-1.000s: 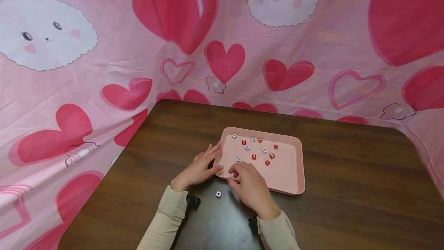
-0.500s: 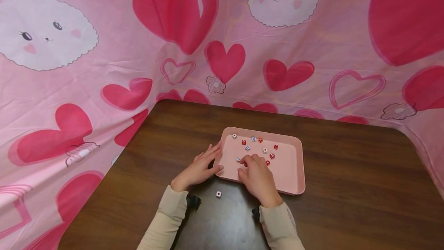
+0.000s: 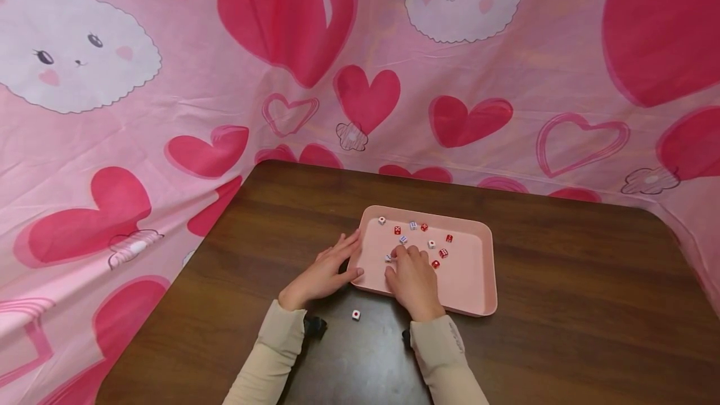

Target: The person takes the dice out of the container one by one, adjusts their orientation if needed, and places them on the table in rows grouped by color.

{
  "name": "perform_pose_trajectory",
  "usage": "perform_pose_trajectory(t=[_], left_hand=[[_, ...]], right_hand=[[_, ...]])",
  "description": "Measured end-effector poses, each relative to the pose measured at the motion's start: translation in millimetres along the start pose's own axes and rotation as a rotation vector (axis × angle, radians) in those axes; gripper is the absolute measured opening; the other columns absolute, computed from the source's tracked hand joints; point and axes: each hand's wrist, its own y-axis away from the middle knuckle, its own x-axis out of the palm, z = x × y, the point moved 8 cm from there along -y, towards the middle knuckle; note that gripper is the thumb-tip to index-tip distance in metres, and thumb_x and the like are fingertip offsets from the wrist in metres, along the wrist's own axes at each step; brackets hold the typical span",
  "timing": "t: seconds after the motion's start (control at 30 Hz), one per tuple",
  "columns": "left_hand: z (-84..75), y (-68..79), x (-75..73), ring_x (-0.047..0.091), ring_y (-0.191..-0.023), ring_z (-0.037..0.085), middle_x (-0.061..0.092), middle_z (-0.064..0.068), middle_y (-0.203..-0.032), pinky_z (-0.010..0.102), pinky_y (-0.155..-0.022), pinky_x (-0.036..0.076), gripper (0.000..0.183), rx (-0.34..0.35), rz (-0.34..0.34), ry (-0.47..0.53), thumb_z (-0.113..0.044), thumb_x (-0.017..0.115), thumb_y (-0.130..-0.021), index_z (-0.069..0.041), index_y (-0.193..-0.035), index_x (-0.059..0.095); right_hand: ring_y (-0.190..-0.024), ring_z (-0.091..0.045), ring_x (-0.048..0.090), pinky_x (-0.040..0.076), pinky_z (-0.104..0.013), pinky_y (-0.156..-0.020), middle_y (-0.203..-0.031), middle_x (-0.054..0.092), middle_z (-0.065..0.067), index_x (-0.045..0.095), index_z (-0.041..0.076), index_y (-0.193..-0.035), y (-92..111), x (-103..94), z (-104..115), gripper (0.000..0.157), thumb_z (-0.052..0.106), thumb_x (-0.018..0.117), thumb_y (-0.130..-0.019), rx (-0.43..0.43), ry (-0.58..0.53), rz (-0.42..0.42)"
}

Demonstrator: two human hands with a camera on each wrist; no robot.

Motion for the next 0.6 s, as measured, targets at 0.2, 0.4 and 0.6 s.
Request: perform_pose_trajectory(t=[0.2,0.4,0.6], left_hand=[[-1.8,0.1,-0.8,0.010,-0.151,0.027,0.016,-0.007,-0.162,0.060,-0.116,0.016,0.070,0.015,-0.003,-0.017,-0.040,0.058,-0.095,-0.013,-0.152,0.029],[-1.4,-0.2,0.0,0.010,-0.151,0.027,0.016,-0.007,-0.162,0.059,-0.116,0.016,0.069,0.014,-0.003,-0.028,-0.040,0.057,-0.095,-0.013,-0.152,0.029],[-1.4,-0.3,0.3,0.010,-0.151,0.026,0.016,-0.007,-0.162,0.059,-0.116,0.015,0.070,0.008,-0.002,-0.029,-0.040,0.058,-0.095,-0.013,-0.152,0.029]], right_hand=[[-0.093,-0.029,0.050,0.050,-0.048,-0.079,-0.105,0.059,-0.015,0.062,0.005,-0.115,-4.1,2.5,2.2,0.034,0.021,0.062,-0.086,-0.014,0.039,-0.020],[-0.091,-0.029,0.048,0.049,-0.048,-0.078,-0.104,0.057,-0.016,0.061,0.005,-0.118,-6.5,6.3,0.8,0.036,0.021,0.061,-0.086,-0.002,0.056,0.008],[-0.088,-0.028,0.047,0.047,-0.044,-0.074,-0.099,0.057,-0.014,0.063,0.006,-0.112,-8.6,9.1,0.5,0.031,0.021,0.063,-0.085,-0.009,0.067,0.010]])
